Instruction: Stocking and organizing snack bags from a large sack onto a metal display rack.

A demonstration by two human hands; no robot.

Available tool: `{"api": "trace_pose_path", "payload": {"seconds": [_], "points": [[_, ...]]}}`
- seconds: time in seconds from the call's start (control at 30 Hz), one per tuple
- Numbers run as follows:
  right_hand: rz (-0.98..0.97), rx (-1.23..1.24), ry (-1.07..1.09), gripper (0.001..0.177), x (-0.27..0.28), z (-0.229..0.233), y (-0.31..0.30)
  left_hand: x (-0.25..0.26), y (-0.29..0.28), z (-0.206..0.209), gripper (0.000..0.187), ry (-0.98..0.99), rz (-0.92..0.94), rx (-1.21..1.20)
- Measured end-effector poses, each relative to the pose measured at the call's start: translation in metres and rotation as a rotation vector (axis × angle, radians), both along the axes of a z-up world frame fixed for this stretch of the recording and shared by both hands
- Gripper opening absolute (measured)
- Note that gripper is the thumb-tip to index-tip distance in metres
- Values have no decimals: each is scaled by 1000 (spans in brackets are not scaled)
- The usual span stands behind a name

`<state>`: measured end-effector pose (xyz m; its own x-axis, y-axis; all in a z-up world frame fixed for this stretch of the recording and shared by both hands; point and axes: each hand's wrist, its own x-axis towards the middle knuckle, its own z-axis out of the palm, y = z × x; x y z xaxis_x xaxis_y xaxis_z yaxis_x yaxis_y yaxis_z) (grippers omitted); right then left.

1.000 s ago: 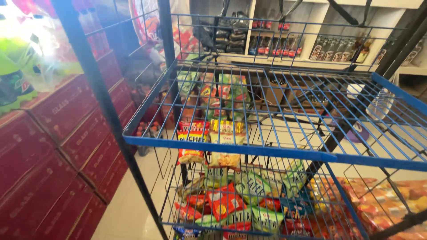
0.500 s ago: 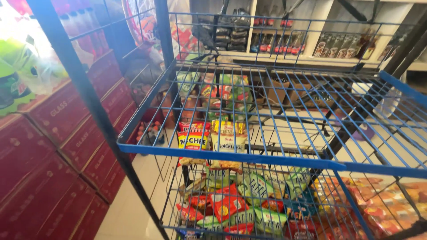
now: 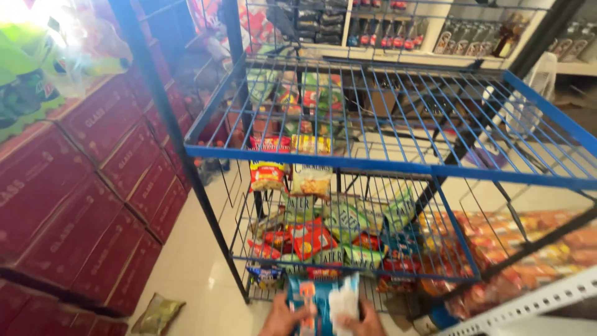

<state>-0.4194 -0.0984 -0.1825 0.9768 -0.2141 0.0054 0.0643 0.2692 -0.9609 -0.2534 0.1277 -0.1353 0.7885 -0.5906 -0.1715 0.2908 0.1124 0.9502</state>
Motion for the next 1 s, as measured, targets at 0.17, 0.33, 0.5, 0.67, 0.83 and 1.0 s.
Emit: {"api": "trace_pose_path", "payload": {"seconds": [0.17, 0.33, 0.5, 0.67, 0.83, 1.0], "points": [[3, 155, 16, 65, 46, 101, -14, -11, -12, 105, 29, -41, 131, -160], [-103, 389, -78, 49, 54, 122, -18, -16, -24, 164, 37, -59, 123, -337], [-274, 604, -129, 43, 55, 130, -14, -12, -36, 204, 64, -108, -2, -301], [-227, 392, -156, 62, 46, 158, -34, 27, -40, 209, 51, -381, -91, -98], [-292, -429, -240, 86, 60, 216, -64, 47, -66, 251, 54, -782, -280, 152], [-188, -219, -210, 55, 108, 202, -79, 61, -105, 245, 78, -503, -53, -5]]}}
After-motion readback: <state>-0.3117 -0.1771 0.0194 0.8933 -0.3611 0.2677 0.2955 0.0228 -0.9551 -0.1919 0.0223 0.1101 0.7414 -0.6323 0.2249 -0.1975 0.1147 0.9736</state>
